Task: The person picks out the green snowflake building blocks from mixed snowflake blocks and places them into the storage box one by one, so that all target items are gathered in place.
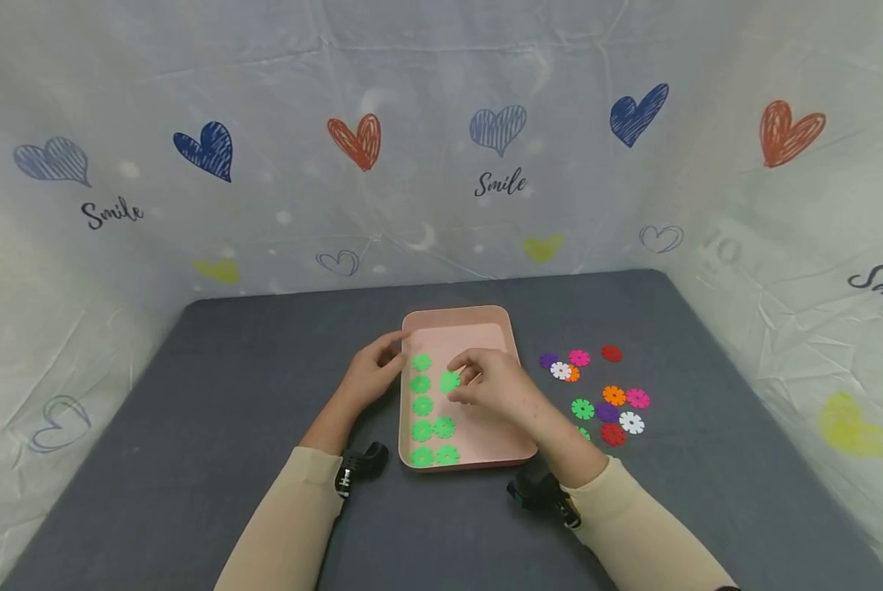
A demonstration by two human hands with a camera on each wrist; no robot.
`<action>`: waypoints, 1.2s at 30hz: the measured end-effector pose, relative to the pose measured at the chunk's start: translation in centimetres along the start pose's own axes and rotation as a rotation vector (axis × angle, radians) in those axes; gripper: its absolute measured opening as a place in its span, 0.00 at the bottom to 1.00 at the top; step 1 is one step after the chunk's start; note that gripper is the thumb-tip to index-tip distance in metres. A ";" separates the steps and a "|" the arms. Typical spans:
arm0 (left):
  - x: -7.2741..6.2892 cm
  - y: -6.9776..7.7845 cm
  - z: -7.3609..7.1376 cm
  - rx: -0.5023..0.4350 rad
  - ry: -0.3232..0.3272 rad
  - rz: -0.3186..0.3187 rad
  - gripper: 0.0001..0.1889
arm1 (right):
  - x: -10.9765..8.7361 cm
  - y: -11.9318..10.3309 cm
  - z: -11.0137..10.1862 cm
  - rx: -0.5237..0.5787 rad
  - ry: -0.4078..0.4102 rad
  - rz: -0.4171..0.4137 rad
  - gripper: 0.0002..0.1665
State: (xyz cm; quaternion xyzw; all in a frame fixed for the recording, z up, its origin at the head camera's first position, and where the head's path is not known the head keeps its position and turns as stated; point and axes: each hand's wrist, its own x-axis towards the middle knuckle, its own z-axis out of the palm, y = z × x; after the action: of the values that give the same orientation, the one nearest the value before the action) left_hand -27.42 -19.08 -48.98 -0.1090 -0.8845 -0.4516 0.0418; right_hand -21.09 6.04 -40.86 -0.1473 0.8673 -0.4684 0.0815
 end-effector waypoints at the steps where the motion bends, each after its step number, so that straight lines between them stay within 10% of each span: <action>1: 0.0 0.0 0.0 0.001 0.000 0.000 0.24 | 0.1 0.1 0.8 -0.034 -0.002 0.002 0.20; 8: 0.1 -0.1 0.0 0.002 -0.006 -0.002 0.24 | 0.6 1.5 3.2 -0.287 0.016 -0.016 0.18; 20: 0.0 0.0 0.0 -0.003 -0.004 0.008 0.23 | 1.0 2.4 3.2 -0.268 -0.053 -0.068 0.19; 36: 0.0 -0.1 -0.1 -0.006 -0.012 0.008 0.23 | -0.8 2.7 -7.7 -0.365 -0.105 0.047 0.14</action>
State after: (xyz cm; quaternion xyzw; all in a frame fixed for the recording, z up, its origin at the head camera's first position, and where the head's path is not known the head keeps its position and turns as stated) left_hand -27.45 -19.18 -49.02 -0.1154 -0.8830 -0.4533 0.0382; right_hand -22.99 13.74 -38.92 -0.1634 0.9356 -0.2930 0.1098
